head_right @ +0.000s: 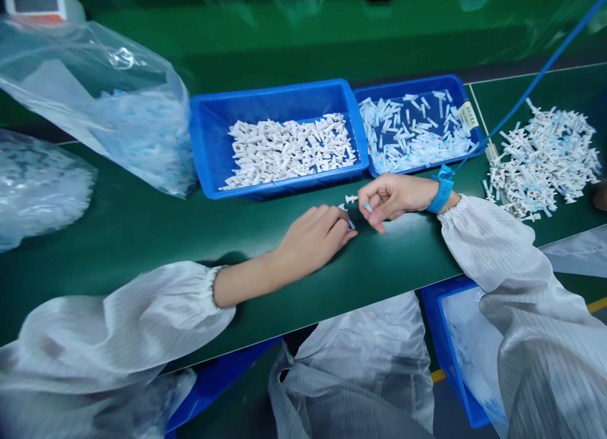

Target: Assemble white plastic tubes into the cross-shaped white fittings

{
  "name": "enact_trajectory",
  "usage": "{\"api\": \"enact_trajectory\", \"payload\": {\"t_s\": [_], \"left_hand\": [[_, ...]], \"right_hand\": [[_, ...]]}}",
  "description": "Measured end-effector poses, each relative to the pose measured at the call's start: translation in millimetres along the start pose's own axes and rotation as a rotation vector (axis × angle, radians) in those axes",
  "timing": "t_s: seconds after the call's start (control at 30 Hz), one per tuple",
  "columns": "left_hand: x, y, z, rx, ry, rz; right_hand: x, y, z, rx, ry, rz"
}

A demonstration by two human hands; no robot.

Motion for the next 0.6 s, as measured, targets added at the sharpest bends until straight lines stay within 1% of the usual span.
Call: {"api": "enact_trajectory", "payload": {"t_s": [0.07,0.23,0.33,0.43,0.5,0.6], "left_hand": [[-7,-3.5,-1,0.007,0.034,-0.009],[-22,-6.9,-1,0.079,0.089,0.013],[-27,-10.4,-1,0.092,0.118,0.018],[-34,-13.4,-1,0.092,0.171,0.021],[-38,-16.6,-1,0.053,0.199,0.045],[-42,-26.1,-2,-0.097,0.209,0.121]], "right_hand": [[-3,1,0,0.052,0.022,0.028],[-3,3,-1,0.119,0.011,0.113],[-4,2,-1,0.132,0.017,0.133],[-7,-1,1,0.112,0.063,0.124],[-9,-4,1,0.085,0.091,0.099],[-8,-8,0,0.068,0.116,0.061]]}}
Point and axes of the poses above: each hand's wrist, its own z-axis away from the middle knuckle, its own y-axis out of the back of the hand, x = y × z, the point moved 7 cm from there along -z, towards the middle knuckle, and after that the axes turned 15 degrees about -z, right-handed, at the moved point
